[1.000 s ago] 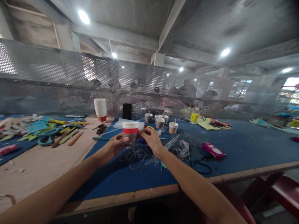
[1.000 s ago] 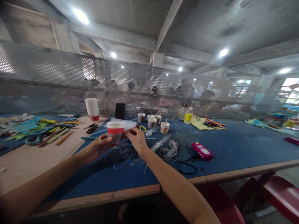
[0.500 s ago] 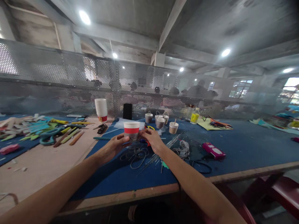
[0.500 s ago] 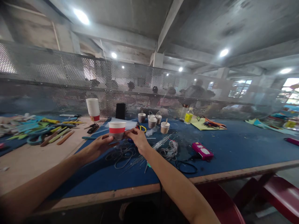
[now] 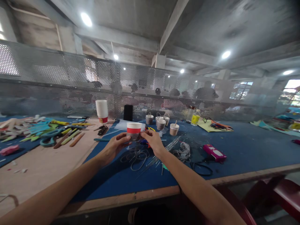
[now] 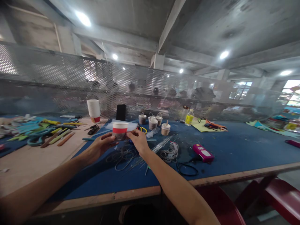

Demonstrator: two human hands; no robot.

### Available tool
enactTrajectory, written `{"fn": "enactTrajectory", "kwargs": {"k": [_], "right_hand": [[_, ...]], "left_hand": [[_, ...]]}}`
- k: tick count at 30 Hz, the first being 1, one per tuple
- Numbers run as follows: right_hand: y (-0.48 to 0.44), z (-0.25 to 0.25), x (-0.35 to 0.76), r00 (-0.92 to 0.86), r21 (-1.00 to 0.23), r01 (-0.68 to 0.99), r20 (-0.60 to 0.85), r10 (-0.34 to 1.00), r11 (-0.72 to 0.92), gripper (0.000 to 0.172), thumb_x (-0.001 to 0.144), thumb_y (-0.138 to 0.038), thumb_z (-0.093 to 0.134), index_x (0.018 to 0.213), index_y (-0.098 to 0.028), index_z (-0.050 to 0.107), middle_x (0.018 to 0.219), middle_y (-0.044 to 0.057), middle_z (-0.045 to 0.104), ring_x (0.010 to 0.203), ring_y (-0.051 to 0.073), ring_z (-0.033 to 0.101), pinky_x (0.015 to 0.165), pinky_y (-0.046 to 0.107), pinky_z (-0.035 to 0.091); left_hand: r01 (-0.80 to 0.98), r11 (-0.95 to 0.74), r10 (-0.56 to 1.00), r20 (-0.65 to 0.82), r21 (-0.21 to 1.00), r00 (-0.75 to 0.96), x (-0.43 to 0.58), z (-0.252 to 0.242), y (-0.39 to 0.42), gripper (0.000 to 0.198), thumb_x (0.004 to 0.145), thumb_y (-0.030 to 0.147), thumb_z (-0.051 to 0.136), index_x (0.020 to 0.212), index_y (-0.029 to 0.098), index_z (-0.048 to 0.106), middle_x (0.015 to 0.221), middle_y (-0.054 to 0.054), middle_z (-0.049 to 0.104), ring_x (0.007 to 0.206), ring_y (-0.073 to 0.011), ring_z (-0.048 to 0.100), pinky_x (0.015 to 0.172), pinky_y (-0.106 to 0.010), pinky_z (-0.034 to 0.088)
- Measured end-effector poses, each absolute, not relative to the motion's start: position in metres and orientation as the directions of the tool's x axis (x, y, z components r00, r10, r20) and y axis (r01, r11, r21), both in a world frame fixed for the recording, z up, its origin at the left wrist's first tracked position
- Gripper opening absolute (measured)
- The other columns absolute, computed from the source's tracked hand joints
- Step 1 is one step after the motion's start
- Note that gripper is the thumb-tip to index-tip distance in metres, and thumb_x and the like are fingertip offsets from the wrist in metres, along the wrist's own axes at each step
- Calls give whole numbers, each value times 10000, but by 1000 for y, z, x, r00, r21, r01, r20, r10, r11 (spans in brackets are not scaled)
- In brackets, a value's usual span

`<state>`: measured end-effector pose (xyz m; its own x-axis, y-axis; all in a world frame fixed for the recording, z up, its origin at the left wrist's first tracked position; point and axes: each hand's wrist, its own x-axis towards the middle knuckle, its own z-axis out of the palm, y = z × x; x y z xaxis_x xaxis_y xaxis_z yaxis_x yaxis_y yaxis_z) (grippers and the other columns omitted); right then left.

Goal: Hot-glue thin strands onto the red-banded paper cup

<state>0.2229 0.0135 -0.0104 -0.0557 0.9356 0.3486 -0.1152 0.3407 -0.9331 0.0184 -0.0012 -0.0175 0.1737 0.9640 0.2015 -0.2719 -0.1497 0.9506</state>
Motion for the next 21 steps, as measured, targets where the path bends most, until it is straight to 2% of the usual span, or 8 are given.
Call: {"fn": "enactTrajectory", "kwargs": {"k": [6,14,21], "right_hand": [[10,-14,218,-107,-923,-95,381,918,372,255,764,-452,790,726,-216,702,720,4,739,750,201,694,809,334,541],[11,-17,216,-111,-913,-41,408,906,406,234,789,-435,767,753,-212,704,755,11,750,780,204,710,830,330,542],[8,-13,216,-100,-916,-28,400,911,400,200,781,-401,755,728,-219,691,727,1,739,780,209,718,826,330,544]], "left_hand": [[-210,-189,956,229,959,186,22,-19,-3,339,730,398,923,1015,236,836,1165,-116,819,1212,-361,703,1086,-496,510],[-256,-129,964,182,958,194,22,-18,-3,369,702,334,956,1001,160,827,1162,-146,821,1121,-322,742,1017,-399,538],[-298,-96,960,168,950,226,20,-21,0,395,727,317,939,1066,146,829,1202,-164,813,1133,-308,747,1040,-395,534]]}}
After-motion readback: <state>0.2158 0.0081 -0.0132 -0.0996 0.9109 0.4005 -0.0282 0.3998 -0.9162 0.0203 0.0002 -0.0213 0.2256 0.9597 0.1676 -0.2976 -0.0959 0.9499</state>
